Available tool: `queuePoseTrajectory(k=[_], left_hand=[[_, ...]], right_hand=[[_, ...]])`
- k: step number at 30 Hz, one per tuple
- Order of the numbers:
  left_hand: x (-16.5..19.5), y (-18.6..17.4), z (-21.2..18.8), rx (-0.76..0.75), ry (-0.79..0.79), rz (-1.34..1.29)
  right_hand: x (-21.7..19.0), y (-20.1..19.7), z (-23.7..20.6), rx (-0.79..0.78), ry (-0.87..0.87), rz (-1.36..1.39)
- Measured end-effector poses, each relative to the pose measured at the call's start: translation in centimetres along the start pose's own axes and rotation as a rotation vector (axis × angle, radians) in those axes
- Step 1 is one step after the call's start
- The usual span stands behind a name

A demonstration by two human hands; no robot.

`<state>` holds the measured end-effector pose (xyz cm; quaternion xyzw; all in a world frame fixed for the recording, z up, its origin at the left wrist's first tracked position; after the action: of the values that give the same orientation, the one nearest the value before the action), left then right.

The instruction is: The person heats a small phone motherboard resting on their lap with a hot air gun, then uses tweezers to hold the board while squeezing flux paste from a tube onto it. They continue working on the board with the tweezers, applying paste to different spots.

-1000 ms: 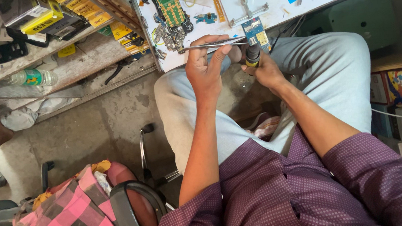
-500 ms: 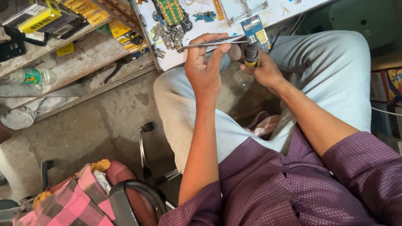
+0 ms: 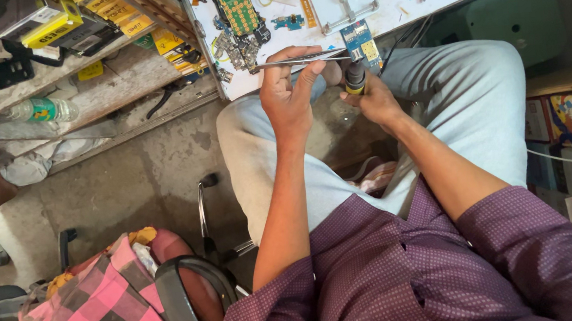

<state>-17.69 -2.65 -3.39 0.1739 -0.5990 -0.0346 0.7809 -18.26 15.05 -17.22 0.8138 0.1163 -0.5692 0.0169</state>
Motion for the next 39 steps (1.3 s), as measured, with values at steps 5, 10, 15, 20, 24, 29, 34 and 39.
queuePoseTrajectory(k=[5, 10, 15, 20, 24, 29, 34, 39], left_hand=[[0.0, 0.0, 0.0, -0.006, 0.004, 0.005], [-0.1, 0.0, 0.0, -0.001, -0.007, -0.014], [-0.1, 0.0, 0.0, -0.009, -0.005, -0.022], [0.2, 0.0, 0.0, -0.009, 0.016, 0.0], [0.0, -0.1, 0.0, 0.0, -0.007, -0.01], [0.0, 0.0, 0.0, -0.001, 0.002, 0.013], [0.0, 0.0, 0.0, 0.0, 0.006, 0.005], [0.0, -0.1, 0.0, 0.001, 0.002, -0.011]], right_hand=[[-0.2, 0.1, 0.2, -0.024, -0.012, 0.037], [0.1, 0.2, 0.1, -0.006, -0.012, 0.0], [0.8, 0.1, 0.4, 0.011, 0.063, -0.008], [0.3, 0.3, 0.3, -0.029, -0.044, 0.057], [1.3, -0.3, 0.6, 0.017, 0.028, -0.036], [1.4, -0.1, 0.7, -0.002, 0.011, -0.031], [1.2, -0.2, 0.6, 0.003, 0.034, 0.006], [0.1, 0.1, 0.3, -0.006, -0.031, 0.007]])
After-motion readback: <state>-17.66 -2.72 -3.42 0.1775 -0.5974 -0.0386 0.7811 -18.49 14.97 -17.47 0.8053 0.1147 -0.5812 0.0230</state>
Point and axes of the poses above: each hand's wrist, its own z-axis towards the middle knuckle, its own y-axis out of the palm, x = y × z, the point moved 8 cm from there along z, towards the middle knuckle, and after that the axes turned 1 degree about y, right-handed, at the moved point
